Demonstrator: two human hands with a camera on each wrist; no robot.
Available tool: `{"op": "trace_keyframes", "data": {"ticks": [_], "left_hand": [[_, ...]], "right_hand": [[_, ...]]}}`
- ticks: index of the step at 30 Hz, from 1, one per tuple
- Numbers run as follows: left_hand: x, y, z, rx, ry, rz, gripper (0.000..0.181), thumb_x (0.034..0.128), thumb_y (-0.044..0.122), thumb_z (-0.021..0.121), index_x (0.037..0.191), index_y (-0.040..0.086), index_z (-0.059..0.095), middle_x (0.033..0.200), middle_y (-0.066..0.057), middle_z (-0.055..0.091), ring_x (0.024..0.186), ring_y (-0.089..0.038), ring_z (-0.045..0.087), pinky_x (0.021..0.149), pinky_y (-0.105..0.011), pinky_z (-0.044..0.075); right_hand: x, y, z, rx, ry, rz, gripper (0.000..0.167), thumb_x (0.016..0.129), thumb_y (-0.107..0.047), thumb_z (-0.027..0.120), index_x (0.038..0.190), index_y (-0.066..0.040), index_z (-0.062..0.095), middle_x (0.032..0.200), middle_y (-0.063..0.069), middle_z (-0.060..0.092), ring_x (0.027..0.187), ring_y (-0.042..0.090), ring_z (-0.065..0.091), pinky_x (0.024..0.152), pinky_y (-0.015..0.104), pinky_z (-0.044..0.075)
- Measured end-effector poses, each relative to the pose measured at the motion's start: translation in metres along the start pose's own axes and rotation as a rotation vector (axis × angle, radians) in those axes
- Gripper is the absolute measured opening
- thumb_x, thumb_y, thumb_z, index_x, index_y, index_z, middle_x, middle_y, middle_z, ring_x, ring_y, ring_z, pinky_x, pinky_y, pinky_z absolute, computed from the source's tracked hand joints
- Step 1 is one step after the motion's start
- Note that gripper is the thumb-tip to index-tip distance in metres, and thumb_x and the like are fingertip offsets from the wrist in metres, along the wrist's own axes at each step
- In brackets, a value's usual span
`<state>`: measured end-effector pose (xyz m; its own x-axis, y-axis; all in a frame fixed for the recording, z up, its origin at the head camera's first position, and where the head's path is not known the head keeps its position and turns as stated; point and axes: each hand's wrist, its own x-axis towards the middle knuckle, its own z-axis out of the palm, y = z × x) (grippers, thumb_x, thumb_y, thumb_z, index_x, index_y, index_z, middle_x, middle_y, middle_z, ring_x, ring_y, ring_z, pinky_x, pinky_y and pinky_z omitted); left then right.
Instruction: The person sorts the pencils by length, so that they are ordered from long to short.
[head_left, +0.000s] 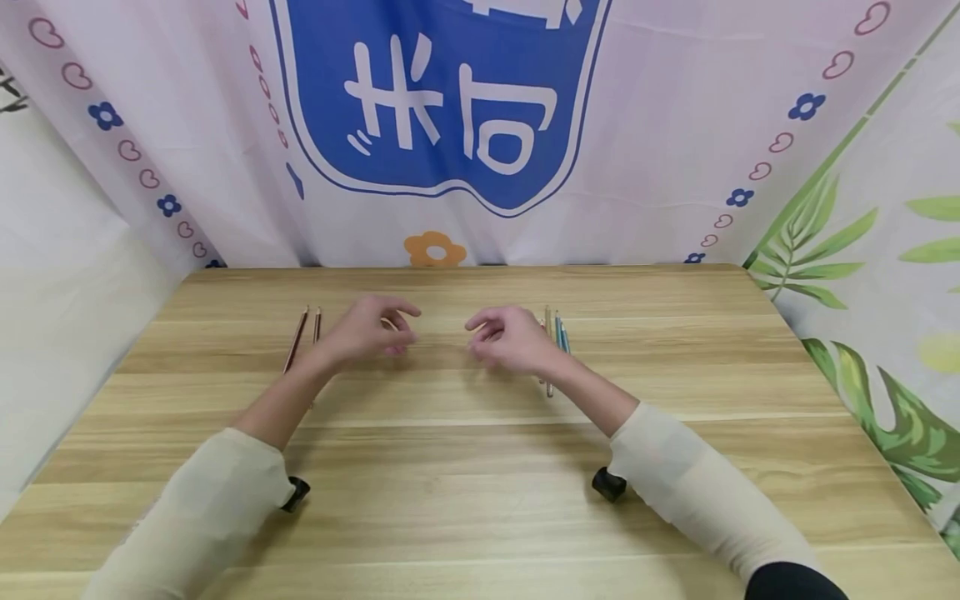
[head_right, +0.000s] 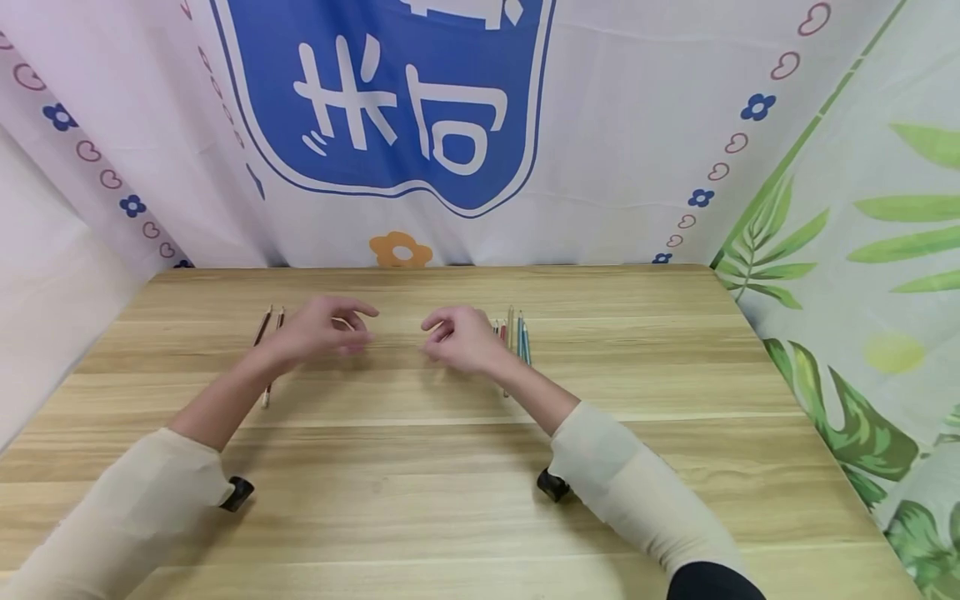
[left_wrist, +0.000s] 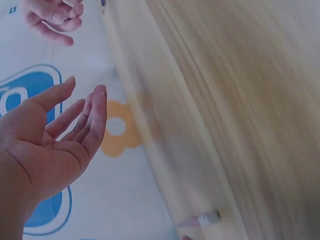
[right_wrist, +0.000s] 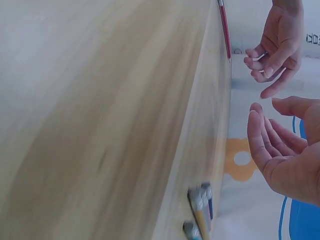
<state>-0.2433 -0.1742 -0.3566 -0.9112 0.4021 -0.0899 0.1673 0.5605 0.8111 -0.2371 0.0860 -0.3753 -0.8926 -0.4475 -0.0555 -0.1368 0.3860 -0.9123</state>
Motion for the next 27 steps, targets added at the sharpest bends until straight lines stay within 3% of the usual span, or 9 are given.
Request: {"op": "trace_keyframes", "data": {"ticks": [5, 11, 17, 22, 27], "left_hand": [[0.009, 0.007, 0.015, 0.006, -0.009, 0.028, 0.039, 0.0939, -0.004, 0.070, 0.130, -0.016, 0.060, 0.097, -0.027, 0.071, 0.079, -0.035, 0.072, 0.068, -0.037, 0.066], [0.018, 0.019, 0.032, 0.016, 0.003, 0.028, 0.034, 0.0926, 0.001, 0.073, 0.122, -0.013, 0.066, 0.093, -0.025, 0.072, 0.075, -0.029, 0.072, 0.064, -0.030, 0.064], [0.028, 0.034, 0.049, 0.006, -0.040, 0.049, 0.028, 0.0921, -0.001, 0.073, 0.115, -0.014, 0.066, 0.093, -0.027, 0.072, 0.073, -0.032, 0.073, 0.065, -0.037, 0.066], [0.035, 0.044, 0.062, 0.014, -0.056, 0.064, 0.024, 0.0919, -0.001, 0.073, 0.111, -0.013, 0.067, 0.087, -0.020, 0.071, 0.072, -0.034, 0.073, 0.064, -0.039, 0.067], [0.039, 0.050, 0.075, 0.033, -0.071, 0.097, 0.022, 0.0898, -0.002, 0.073, 0.109, -0.012, 0.069, 0.081, -0.012, 0.069, 0.066, -0.027, 0.071, 0.058, -0.028, 0.064]], "right_hand": [[-0.005, 0.007, -0.012, 0.030, 0.023, 0.041, 0.038, 0.093, 0.002, 0.070, 0.129, 0.010, 0.063, 0.104, 0.019, 0.075, 0.087, 0.040, 0.074, 0.076, 0.044, 0.067], [-0.014, 0.014, -0.025, 0.033, 0.050, 0.036, 0.038, 0.094, -0.001, 0.068, 0.130, 0.011, 0.062, 0.106, 0.021, 0.075, 0.088, 0.035, 0.075, 0.077, 0.047, 0.067], [-0.021, 0.018, -0.035, 0.007, 0.083, 0.039, 0.038, 0.092, -0.001, 0.068, 0.127, 0.011, 0.063, 0.103, 0.021, 0.075, 0.084, 0.036, 0.074, 0.074, 0.045, 0.067], [-0.027, 0.022, -0.042, 0.027, 0.102, 0.055, 0.038, 0.092, 0.001, 0.065, 0.128, 0.012, 0.062, 0.104, 0.023, 0.073, 0.083, 0.037, 0.073, 0.073, 0.043, 0.067], [-0.031, 0.026, -0.051, 0.031, 0.109, 0.071, 0.036, 0.094, 0.004, 0.063, 0.128, 0.014, 0.060, 0.106, 0.027, 0.071, 0.087, 0.035, 0.073, 0.073, 0.037, 0.067]]}}
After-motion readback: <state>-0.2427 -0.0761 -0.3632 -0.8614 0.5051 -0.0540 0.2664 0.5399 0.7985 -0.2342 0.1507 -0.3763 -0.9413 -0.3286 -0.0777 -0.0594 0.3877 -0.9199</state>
